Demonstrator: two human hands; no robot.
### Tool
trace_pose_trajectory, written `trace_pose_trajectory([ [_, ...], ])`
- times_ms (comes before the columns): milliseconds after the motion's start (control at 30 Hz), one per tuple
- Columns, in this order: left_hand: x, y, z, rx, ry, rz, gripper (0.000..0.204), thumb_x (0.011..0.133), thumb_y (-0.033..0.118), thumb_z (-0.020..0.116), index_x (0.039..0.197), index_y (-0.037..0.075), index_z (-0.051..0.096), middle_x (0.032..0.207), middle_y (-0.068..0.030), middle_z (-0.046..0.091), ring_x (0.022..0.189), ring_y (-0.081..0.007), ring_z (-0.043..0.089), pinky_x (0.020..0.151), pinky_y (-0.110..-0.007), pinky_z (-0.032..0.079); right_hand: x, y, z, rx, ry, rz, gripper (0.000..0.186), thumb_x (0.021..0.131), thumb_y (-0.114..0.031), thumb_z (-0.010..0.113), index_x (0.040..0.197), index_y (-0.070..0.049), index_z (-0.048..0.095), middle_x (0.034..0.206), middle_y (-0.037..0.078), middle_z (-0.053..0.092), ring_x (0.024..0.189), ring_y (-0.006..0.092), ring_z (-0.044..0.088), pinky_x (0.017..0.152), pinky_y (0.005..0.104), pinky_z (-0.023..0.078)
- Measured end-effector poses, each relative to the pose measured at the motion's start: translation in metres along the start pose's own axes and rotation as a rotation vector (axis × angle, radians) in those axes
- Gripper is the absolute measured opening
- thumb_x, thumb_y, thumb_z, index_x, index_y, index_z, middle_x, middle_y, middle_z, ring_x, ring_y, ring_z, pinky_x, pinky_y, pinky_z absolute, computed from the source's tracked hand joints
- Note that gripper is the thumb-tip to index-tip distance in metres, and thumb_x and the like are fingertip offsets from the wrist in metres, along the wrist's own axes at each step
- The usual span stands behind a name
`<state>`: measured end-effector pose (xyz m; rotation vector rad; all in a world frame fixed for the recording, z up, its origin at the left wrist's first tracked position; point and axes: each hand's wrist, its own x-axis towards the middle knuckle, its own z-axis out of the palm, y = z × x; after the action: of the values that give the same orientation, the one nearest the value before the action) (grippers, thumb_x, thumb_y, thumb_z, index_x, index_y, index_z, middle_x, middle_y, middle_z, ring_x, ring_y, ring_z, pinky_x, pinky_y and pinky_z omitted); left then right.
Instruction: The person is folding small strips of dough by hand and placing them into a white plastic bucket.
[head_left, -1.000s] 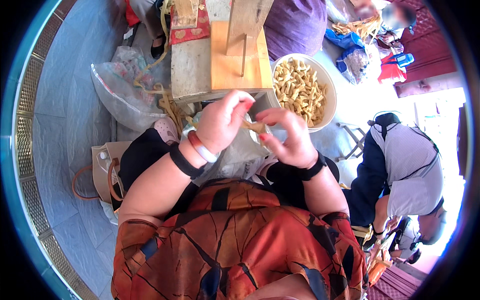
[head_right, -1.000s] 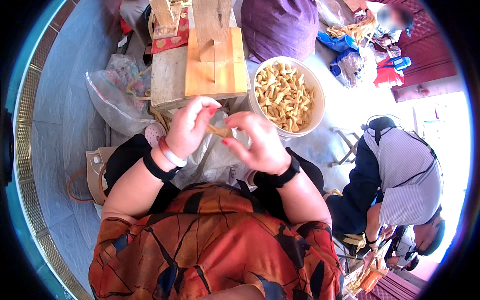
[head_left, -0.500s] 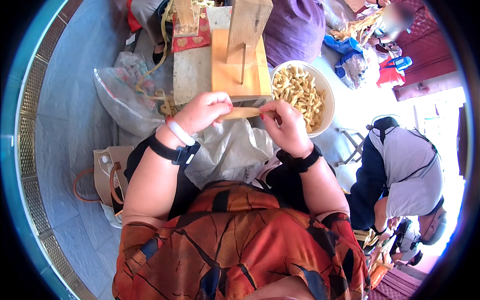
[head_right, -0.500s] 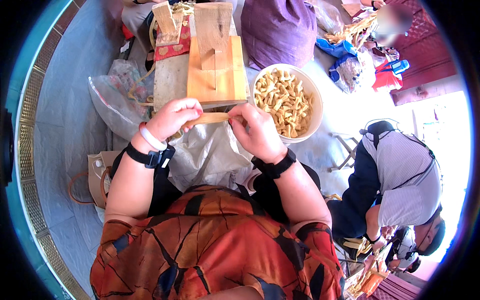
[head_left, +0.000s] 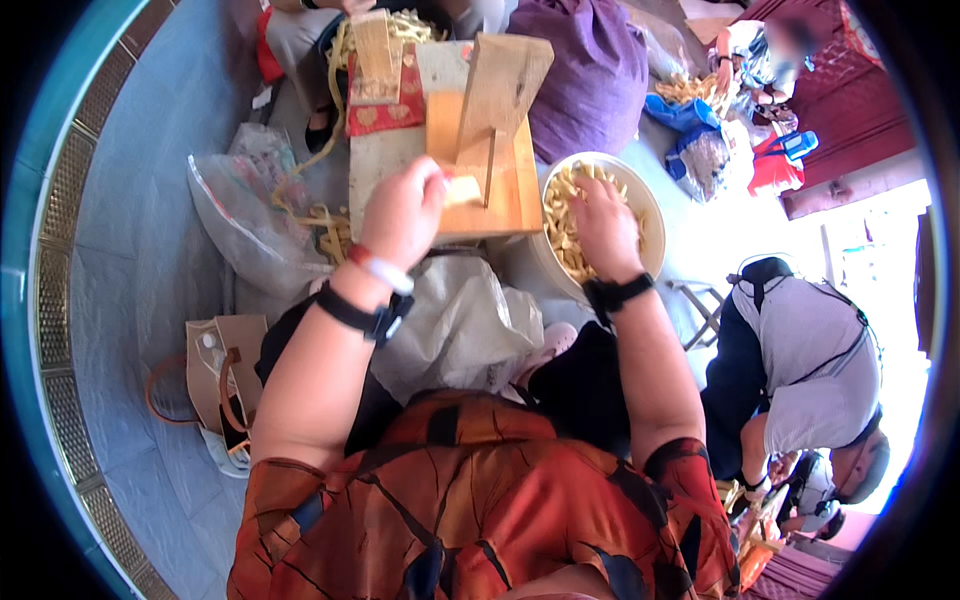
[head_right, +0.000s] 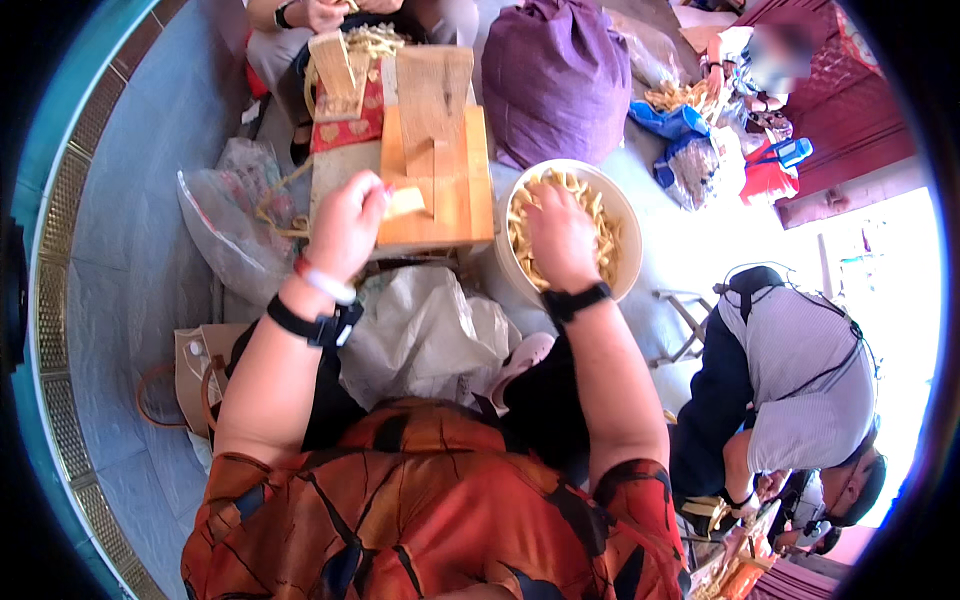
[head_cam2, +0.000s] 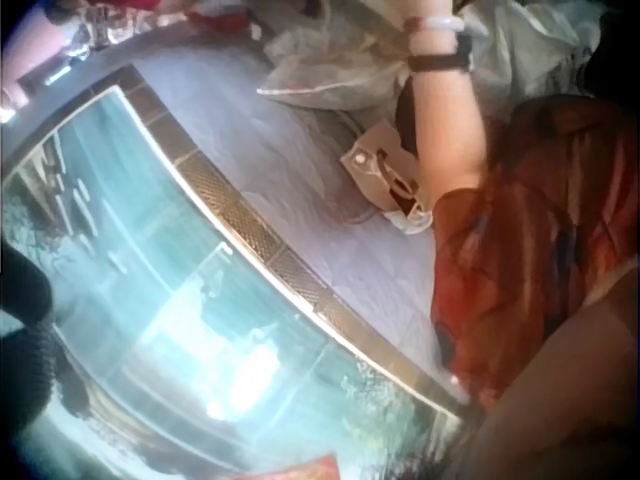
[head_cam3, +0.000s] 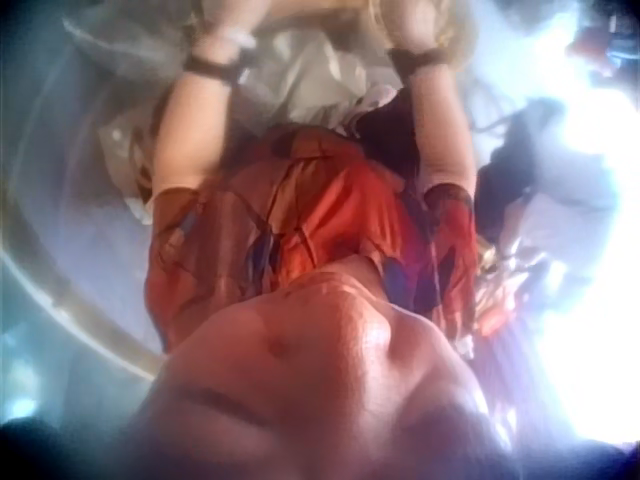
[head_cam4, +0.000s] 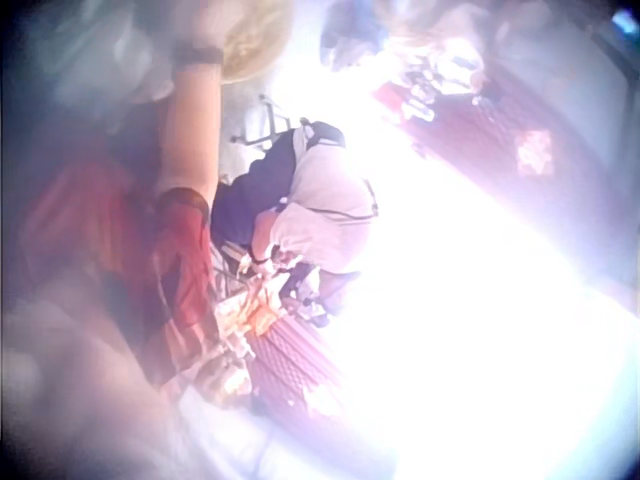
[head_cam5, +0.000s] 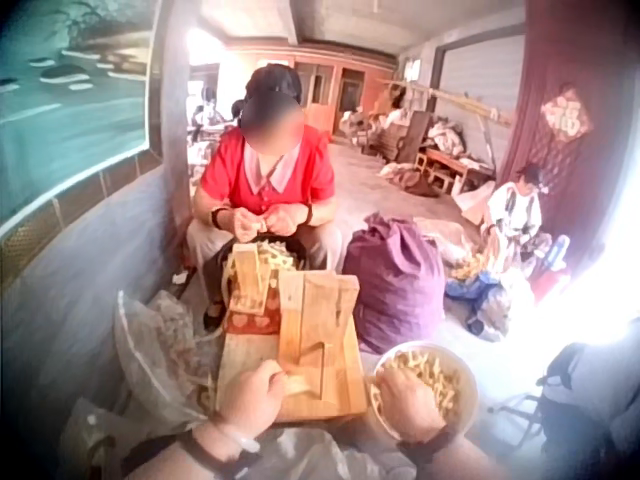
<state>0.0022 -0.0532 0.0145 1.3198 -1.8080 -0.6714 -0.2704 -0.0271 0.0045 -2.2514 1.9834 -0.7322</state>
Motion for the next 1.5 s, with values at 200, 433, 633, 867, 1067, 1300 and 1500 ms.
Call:
trace_pose_trajectory([
  [200, -0.046, 0.027, 0.012, -0.801, -0.520, -0.256, 0.017, 0.098, 0.021, 0.054, 0.100, 0.005, 0.060, 0.076, 0.0064, 0.051, 0.066, -0.0026, 0.045, 0.057, -0.019, 0.037, -0.042, -0.081, -0.049, 0.237, 0.008, -0.525, 0.044, 0.069, -0.003, 0.071, 0.112, -0.005, 0.061, 0.118, 0.015, 0.059, 0.102, 0.0316, 0.058, 0.086, 0.0411, 0.046],
  [433, -0.053, 0.018, 0.013, -0.907, -0.851, -0.303, 0.015, 0.097, 0.016, 0.052, 0.103, 0.004, 0.058, 0.075, 0.0021, 0.052, 0.065, -0.0047, 0.046, 0.058, -0.019, 0.037, -0.056, -0.073, -0.043, 0.117, 0.247, -0.527, 0.022, 0.069, 0.000, 0.070, 0.090, -0.004, 0.063, 0.077, 0.007, 0.058, 0.068, 0.0259, 0.057, 0.062, 0.0377, 0.047],
  [633, -0.057, 0.029, 0.010, -1.510, -0.593, -0.255, 0.020, 0.094, 0.012, 0.054, 0.110, 0.001, 0.058, 0.085, -0.0015, 0.059, 0.076, -0.0078, 0.054, 0.071, -0.022, 0.043, -0.062, -0.085, -0.045, -0.096, 0.171, -0.454, 0.023, 0.069, 0.005, 0.059, 0.090, -0.004, 0.064, 0.068, 0.009, 0.057, 0.060, 0.0263, 0.055, 0.053, 0.0380, 0.043],
  [867, -0.064, 0.049, -0.001, -0.010, -0.208, 0.588, 0.037, 0.079, -0.003, 0.052, 0.115, 0.003, 0.059, 0.103, -0.0124, 0.061, 0.090, -0.0335, 0.059, 0.082, -0.039, 0.048, -0.074, -0.095, -0.025, 0.513, -0.028, -0.568, 0.024, 0.075, 0.004, 0.060, 0.099, -0.003, 0.058, 0.078, 0.010, 0.061, 0.069, 0.0276, 0.061, 0.063, 0.0372, 0.050],
  [1067, -0.079, 0.019, 0.012, -0.540, -0.822, -0.027, 0.016, 0.091, 0.007, 0.050, 0.105, 0.005, 0.058, 0.090, -0.0050, 0.058, 0.079, -0.0168, 0.057, 0.069, -0.030, 0.046, -0.075, -0.093, -0.021, 0.364, 0.050, -0.606, 0.024, 0.072, 0.006, 0.064, 0.093, -0.004, 0.059, 0.077, 0.010, 0.063, 0.065, 0.0287, 0.060, 0.060, 0.0380, 0.047],
  [1300, -0.075, 0.033, 0.016, -0.702, -0.619, 0.059, 0.031, 0.092, 0.012, 0.058, 0.118, 0.005, 0.044, 0.088, -0.0050, 0.057, 0.074, -0.0148, 0.055, 0.067, -0.029, 0.045, -0.079, -0.084, 0.002, 1.450, -0.171, 0.363, 0.008, 0.092, -0.008, 0.060, 0.097, -0.003, 0.060, 0.082, 0.002, 0.064, 0.066, 0.0086, 0.056, 0.057, 0.0229, 0.042],
  [1500, -0.075, 0.043, 0.015, -0.101, -0.240, 0.671, 0.032, 0.080, 0.006, 0.065, 0.110, 0.005, 0.054, 0.092, -0.0103, 0.062, 0.082, -0.0326, 0.061, 0.071, -0.040, 0.049, -0.065, -0.059, -0.002, 1.823, -0.578, 0.528, 0.011, 0.093, -0.007, 0.055, 0.102, -0.005, 0.060, 0.084, 0.001, 0.063, 0.067, 0.0077, 0.054, 0.060, 0.0199, 0.041],
])
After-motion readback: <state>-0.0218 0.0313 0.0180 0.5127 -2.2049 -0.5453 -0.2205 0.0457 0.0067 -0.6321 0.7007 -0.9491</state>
